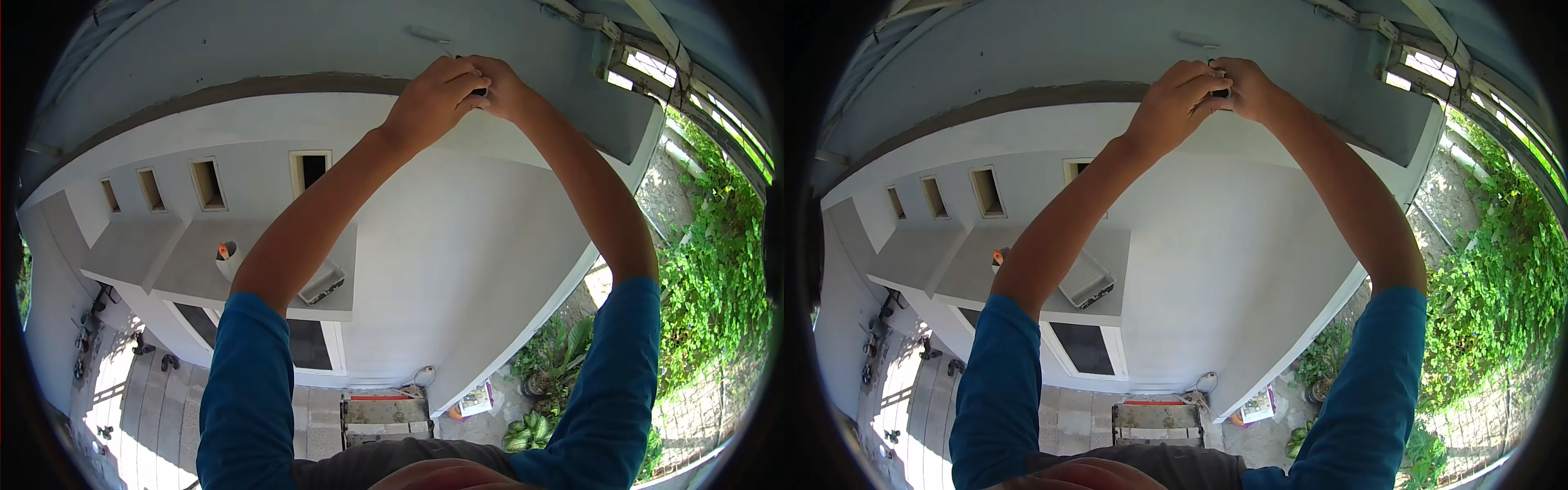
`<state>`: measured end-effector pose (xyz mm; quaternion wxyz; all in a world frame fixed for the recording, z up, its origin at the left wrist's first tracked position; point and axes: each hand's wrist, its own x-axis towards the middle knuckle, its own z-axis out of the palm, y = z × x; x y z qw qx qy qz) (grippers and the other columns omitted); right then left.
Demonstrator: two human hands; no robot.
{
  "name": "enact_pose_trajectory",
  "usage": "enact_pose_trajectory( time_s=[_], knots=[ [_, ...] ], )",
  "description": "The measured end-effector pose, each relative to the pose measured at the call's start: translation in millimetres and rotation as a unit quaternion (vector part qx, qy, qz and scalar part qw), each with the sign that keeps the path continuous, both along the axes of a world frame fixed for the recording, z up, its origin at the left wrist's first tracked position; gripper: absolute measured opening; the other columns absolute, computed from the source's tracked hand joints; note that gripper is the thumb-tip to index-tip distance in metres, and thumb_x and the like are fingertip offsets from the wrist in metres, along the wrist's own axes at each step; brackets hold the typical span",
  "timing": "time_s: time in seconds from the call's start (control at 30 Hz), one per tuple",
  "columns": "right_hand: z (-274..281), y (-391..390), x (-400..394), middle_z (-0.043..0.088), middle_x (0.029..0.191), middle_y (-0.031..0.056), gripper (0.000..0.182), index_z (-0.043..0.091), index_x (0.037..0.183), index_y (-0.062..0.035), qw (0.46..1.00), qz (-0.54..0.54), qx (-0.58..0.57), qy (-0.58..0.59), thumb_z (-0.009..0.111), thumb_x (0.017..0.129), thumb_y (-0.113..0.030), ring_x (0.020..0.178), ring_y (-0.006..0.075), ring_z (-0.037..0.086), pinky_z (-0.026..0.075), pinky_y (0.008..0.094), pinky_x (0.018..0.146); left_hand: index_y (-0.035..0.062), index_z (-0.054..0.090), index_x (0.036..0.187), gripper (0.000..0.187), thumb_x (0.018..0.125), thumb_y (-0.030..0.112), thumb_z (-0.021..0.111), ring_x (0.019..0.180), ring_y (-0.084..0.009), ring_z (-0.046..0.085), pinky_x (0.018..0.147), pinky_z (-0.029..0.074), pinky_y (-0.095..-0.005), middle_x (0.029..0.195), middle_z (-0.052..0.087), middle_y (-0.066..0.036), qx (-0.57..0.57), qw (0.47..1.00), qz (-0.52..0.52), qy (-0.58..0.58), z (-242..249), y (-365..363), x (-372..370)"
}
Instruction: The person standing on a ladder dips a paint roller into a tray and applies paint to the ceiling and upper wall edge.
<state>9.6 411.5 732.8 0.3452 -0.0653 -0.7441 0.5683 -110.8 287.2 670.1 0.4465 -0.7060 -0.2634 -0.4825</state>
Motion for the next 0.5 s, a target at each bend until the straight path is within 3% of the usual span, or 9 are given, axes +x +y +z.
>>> enact_pose_trajectory(
  time_s=[0.13,0.17,0.23,0.27,0.33,0.4,0.43,0.47,0.5],
  knots=[
    [2,19,9,0.055,0.097,0.0113,0.011,0.06,0.103,0.0011,0.986,-0.014,0.16,-0.041,0.055,0.094,-0.004,0.094,0.0254,0.06,0.057,0.0388,0.095,0.0081,0.068,0.108,0.034,0.076,0.006,0.081,0.091,-0.0218,0.061,0.078,0.056,-0.0342,0.098,0.061,-0.004,0.017,1.0,0.006,0.001,4,1,9],
    [3,37,6,0.056,0.105,0.0122,0.014,0.06,0.105,0.0009,0.926,-0.059,0.371,-0.032,0.054,0.093,-0.002,0.097,0.025,0.059,0.054,0.0398,0.099,0.0081,0.068,0.108,0.034,0.076,0.006,0.081,0.091,-0.0218,0.061,0.078,0.056,-0.0342,0.098,0.061,-0.004,0.017,1.0,0.007,0.002,4,1,8],
    [5,45,6,0.056,0.113,0.0131,0.018,0.06,0.108,0.0006,0.82,-0.103,0.563,-0.02,0.053,0.092,0.001,0.099,0.0247,0.058,0.052,0.0408,0.103,0.0084,0.068,0.108,0.035,0.076,0.007,0.081,0.09,-0.0218,0.06,0.078,0.055,-0.0338,0.099,0.061,-0.003,0.008,1.0,0.015,0.004,6,4,7],
    [6,39,9,0.057,0.12,0.0134,0.023,0.061,0.111,0.0009,0.877,-0.066,0.475,-0.036,0.057,0.088,0.001,0.1,0.0245,0.059,0.05,0.0416,0.105,0.0084,0.068,0.108,0.035,0.076,0.007,0.081,0.09,-0.0218,0.06,0.078,0.055,-0.0338,0.099,0.061,-0.003,0.008,1.0,0.015,0.005,5,6,7],
    [9,27,19,0.057,0.127,0.0137,0.028,0.061,0.113,0.0012,0.923,-0.029,0.38,-0.051,0.061,0.085,0.001,0.1,0.0243,0.059,0.048,0.0424,0.106,0.0086,0.068,0.108,0.035,0.075,0.008,0.081,0.09,-0.0214,0.06,0.077,0.055,-0.0339,0.098,0.061,-0.003,0.028,0.999,0.012,0.026,2,8,6],
    [8,18,26,0.054,0.139,0.0131,0.036,0.061,0.116,0.0017,0.975,0.129,0.176,-0.052,0.067,0.08,-0.001,0.102,0.0239,0.059,0.05,0.0426,0.098,0.0085,0.069,0.107,0.034,0.076,0.009,0.082,0.089,-0.021,0.06,0.076,0.055,-0.0341,0.097,0.061,-0.003,0.035,0.999,0.011,0.016,6,3,2],
    [1,13,27,0.054,0.139,0.0131,0.036,0.061,0.116,0.0017,0.974,0.129,0.176,-0.051,0.067,0.08,-0.001,0.102,0.0239,0.059,0.05,0.0426,0.098,0.0084,0.069,0.106,0.033,0.076,0.01,0.082,0.089,-0.0207,0.06,0.075,0.054,-0.0342,0.097,0.062,-0.003,0.043,0.999,0.009,0.007,8,1,0],
    [-8,5,26,0.055,0.136,0.0131,0.036,0.061,0.115,0.0015,0.938,-0.008,0.344,-0.045,0.068,0.08,-0.002,0.103,0.0227,0.058,0.051,0.0421,0.094,0.0084,0.069,0.106,0.033,0.076,0.01,0.082,0.089,-0.0207,0.06,0.075,0.054,-0.0342,0.097,0.062,-0.003,0.043,0.999,0.009,0.006,7,1,-1],
    [-12,0,23,0.056,0.133,0.0131,0.037,0.061,0.115,0.0012,0.856,-0.145,0.495,-0.037,0.069,0.079,-0.004,0.104,0.0216,0.058,0.052,0.0416,0.089,0.0083,0.069,0.105,0.031,0.076,0.011,0.082,0.087,-0.0206,0.06,0.074,0.054,-0.0345,0.096,0.062,-0.003,0.046,0.999,0.0,0.005,7,3,-1]
  ],
)
